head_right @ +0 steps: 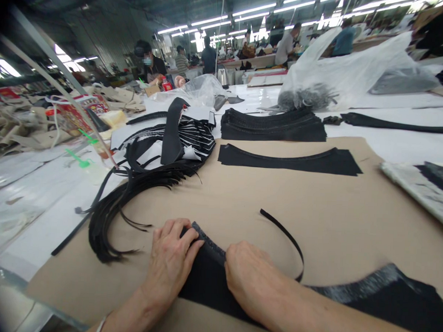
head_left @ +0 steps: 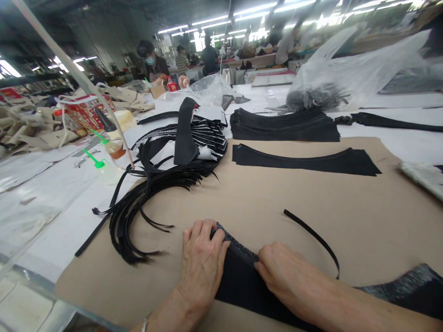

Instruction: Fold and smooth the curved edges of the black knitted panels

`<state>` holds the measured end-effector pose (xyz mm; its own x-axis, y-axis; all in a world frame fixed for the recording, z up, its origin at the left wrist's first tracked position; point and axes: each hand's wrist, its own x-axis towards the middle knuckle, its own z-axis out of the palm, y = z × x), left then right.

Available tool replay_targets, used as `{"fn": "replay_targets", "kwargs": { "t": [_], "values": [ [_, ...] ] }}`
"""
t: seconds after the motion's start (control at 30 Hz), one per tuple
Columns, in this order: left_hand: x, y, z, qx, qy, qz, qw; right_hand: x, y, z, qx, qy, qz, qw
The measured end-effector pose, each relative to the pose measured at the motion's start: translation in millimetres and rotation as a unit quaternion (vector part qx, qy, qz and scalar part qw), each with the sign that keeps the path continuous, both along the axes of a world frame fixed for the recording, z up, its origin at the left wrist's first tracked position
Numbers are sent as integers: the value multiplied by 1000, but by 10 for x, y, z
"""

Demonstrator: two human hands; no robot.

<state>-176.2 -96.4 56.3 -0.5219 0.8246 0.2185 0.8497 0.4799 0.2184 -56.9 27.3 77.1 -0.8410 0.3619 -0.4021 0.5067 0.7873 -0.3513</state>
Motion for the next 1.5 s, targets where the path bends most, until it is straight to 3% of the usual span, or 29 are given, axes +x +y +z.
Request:
{"fn": "replay_targets", "kwargs": {
  "t": [0.17, 0.27, 0.33, 0.4, 0.63, 0.9, 1.17, 1.37, 1.5],
  "values": [
    [-25, 6, -33, 64, -29, -14, 997, -4, -20, 49, 35, -52, -4, 998],
    [9, -17, -75, 117, -99, -128, 980, 4, -20, -26, 52, -29, 1, 998],
    [56, -54, -106, 104, -133, -228, 959, 12, -21, -70, 59, -19, 1, 998],
    [96, -104, -131, 62, -144, -275, 948, 27, -21, -85, 57, -18, -1, 998],
    [66, -263, -75, -25, -116, -301, 946, 72, 57, 86, 29, -18, -4, 999],
    [51, -285, -33, -28, -39, -317, 947, -6, 166, 371, -59, -61, -31, 996],
    [39, -299, -111, -40, 7, -322, 946, 45, 156, 214, 0, -51, -2, 999],
    [60, -284, -146, -40, 21, -318, 947, 3, 75, 285, 30, -81, 10, 996],
    [36, -266, -138, -43, 31, -334, 941, 15, 72, 228, 45, -61, 6, 997]
  ]
}}
